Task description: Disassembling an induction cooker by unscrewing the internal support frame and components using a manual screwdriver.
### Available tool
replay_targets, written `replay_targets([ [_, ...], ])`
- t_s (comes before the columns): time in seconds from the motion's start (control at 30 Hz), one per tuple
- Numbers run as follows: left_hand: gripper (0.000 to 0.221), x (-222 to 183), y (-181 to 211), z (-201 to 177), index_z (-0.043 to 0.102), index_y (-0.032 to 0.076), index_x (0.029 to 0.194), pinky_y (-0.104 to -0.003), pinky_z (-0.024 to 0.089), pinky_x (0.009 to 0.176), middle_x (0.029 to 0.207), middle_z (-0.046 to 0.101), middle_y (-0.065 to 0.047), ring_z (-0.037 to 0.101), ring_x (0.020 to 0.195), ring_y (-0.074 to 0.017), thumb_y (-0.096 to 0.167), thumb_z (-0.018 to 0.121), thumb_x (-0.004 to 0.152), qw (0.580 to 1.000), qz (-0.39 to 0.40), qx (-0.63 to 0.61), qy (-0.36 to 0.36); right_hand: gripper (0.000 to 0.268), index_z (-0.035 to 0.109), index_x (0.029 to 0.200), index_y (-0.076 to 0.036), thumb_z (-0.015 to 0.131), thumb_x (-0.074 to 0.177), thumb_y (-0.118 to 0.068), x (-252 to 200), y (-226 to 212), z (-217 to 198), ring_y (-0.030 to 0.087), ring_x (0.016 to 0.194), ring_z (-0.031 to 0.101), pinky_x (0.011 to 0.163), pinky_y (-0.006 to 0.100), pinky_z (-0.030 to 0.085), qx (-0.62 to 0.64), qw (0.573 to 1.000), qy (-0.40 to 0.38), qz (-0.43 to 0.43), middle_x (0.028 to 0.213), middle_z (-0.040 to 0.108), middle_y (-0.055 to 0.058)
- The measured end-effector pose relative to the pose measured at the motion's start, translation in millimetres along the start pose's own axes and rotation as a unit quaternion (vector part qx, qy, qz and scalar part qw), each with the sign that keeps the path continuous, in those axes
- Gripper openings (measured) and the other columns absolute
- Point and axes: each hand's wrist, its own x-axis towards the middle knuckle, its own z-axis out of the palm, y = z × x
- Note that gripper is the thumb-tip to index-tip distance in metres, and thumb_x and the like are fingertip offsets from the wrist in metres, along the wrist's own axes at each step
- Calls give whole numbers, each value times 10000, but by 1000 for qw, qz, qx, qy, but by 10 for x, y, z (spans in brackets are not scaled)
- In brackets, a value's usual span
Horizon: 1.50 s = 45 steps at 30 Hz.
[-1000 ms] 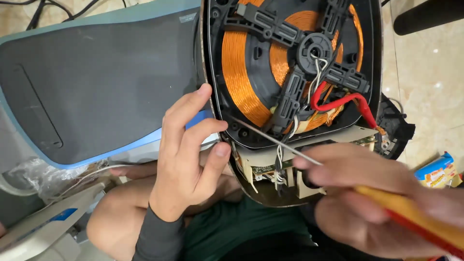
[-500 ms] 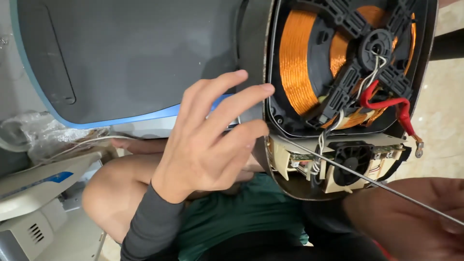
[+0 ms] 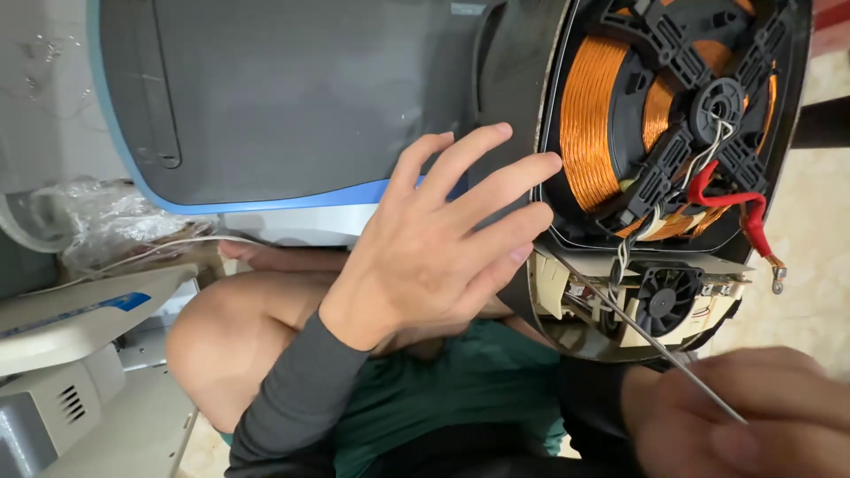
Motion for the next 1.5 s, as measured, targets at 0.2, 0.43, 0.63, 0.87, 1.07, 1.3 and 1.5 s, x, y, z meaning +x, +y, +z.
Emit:
replay_targets([
  [0.2,247,-31,-41,49,769,132,1302,-631,426,1328,1650,579,4,524,1582,-365,176,813,1063,1000,5,1,2,484,472,1039,-137,440,1321,-528,313,59,748,174,719,570,743,352,488,194,942,240,-134,1007,543,5],
  [0.43,185,5,-33,63,761,109,1252,-596,464,1290,1602,603,-19,562,1537,-369,151,783,1073,1000,10,-8,20,379,449,1161,-133,473,1302,-484,315,71,796,232,700,496,705,391,525,229,931,272,-88,991,517,82],
  [0.63,232,381,56,-175,707,55,1235,-566,441,1208,1417,660,-88,574,1424,-380,70,767,1011,999,49,16,-6,285,453,1227,-151,460,1298,-427,349,1,856,251,701,516,712,406,544,232,929,278,-77,993,527,102],
  [0.87,120,885,150,-245,787,161,782,-476,432,1055,840,764,-91,604,947,-330,210,786,891,973,150,133,-113,182,458,1309,-174,443,1293,-355,350,17,818,275,702,542,722,426,567,232,932,268,-69,996,539,127],
  [1.07,200,1201,424,141,875,242,822,-480,460,927,870,818,-43,732,829,-328,223,741,969,904,113,254,-324,140,462,1374,-192,430,1289,-298,348,-144,937,293,703,562,729,441,586,244,934,250,-67,998,549,147],
  [1.3,235,981,277,241,794,223,809,-501,476,732,751,786,-56,655,586,-311,219,711,1029,872,204,260,-361,166,466,1440,-211,417,1284,-241,156,362,171,312,703,582,737,457,604,260,934,236,-70,1000,558,167],
  [1.5,83,782,38,-38,776,186,890,-462,519,936,1020,731,-51,652,836,-265,212,702,865,893,295,262,-218,240,470,1506,-229,404,1280,-183,366,-479,1245,331,704,602,744,472,623,273,929,238,-79,1002,568,186],
])
